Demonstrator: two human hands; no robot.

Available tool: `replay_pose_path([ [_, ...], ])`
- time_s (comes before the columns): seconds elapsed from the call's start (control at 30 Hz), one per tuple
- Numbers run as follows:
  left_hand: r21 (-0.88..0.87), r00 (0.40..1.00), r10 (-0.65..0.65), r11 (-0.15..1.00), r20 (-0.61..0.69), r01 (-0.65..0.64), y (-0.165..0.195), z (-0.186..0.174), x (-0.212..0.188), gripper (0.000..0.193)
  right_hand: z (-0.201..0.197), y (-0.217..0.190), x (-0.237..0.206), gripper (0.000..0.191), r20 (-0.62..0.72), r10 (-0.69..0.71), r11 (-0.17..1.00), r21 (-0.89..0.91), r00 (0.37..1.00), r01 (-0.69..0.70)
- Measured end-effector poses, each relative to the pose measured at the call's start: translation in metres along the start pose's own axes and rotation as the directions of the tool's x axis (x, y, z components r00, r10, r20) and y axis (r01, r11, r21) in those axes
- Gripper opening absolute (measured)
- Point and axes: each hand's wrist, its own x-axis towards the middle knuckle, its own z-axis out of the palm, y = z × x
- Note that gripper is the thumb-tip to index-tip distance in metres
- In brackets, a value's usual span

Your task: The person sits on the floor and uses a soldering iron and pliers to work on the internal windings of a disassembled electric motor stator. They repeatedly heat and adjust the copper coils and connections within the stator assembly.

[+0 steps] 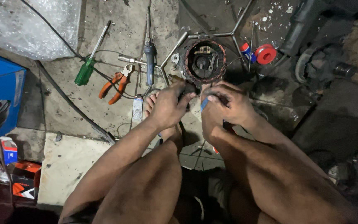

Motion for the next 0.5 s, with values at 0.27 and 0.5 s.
replay_pose_path([
  [0.27,-0.012,0.995,-0.022,1.0,-0.095,0.021,-0.017,-0.028,0.009,0.033,-0.018,0.007,-0.004,0.016,-0.093,0.13,0.988,-0.074,0.987,-0.137],
  [0.5,0.576,0.903,-0.093,0.742,-0.419,0.343,-0.065,-0.033,0.056,0.06,-0.042,0.013,0.01,0.017,-0.282,0.053,0.911,-0.379,0.958,-0.162],
])
